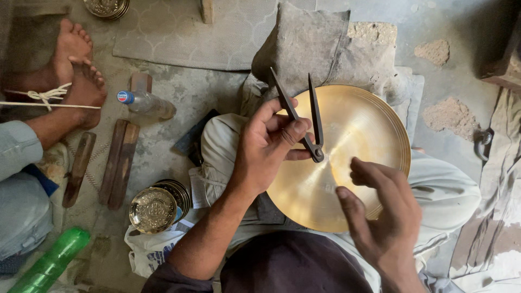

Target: The person sits on the floor holding a large brass plate on their lap and engraves lines into its surface with a handheld scribe, repositioning and rotating the plate between passes. They then switch to a flat file and scrape the engraved area, steadying the plate with the other hand.

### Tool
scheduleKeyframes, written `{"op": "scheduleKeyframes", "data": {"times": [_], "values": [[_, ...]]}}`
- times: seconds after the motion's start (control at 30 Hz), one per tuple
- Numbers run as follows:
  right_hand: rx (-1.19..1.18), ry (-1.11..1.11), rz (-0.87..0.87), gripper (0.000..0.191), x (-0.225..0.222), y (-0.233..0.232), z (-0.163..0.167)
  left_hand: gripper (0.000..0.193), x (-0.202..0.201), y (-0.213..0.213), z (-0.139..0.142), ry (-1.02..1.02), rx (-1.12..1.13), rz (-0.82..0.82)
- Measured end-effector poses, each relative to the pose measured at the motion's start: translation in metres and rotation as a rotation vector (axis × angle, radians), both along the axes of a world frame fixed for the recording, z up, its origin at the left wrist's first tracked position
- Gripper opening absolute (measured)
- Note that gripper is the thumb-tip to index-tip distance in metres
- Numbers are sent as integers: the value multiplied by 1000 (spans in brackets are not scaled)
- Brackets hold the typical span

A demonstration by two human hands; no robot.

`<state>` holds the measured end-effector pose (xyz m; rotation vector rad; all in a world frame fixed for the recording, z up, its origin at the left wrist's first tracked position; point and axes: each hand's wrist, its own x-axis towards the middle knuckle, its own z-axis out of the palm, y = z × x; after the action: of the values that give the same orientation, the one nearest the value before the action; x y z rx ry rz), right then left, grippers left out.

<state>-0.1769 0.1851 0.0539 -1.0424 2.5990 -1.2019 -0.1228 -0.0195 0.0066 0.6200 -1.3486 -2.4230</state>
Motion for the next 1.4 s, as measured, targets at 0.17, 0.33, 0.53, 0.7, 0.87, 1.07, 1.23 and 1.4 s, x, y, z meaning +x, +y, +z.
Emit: {"op": "scheduleKeyframes", "data": {"times": [0.17, 0.33, 0.53, 0.7, 0.87, 1.07, 1.23, 1.4], "values": [[-33, -63, 43, 38, 2, -31, 9, 47, 6, 9, 12, -2, -62, -5], [-19, -122, 35, 33, 3, -35, 7, 43, 11, 12, 19, -14, -119, -8], [-20, -108, 31, 27, 6, -34, 3, 40, 13, 13, 22, -1, -167, -10], [31, -64, 53, 27, 9, -36, -3, 39, 19, 13, 21, -22, -219, 2], [-26, -44, 95, 62, 5, -14, -24, 39, 52, -6, 1, -61, -420, 193], [-24, -29, -194, 43, -47, 71, -72, 39, 128, -82, -73, -345, -470, 686], [264, 124, -434, 35, -68, 127, -123, 38, 180, -112, -141, -663, -108, 823], [712, 302, -435, 55, -67, 160, -164, 31, 191, -110, -168, -729, -37, 772]]}}
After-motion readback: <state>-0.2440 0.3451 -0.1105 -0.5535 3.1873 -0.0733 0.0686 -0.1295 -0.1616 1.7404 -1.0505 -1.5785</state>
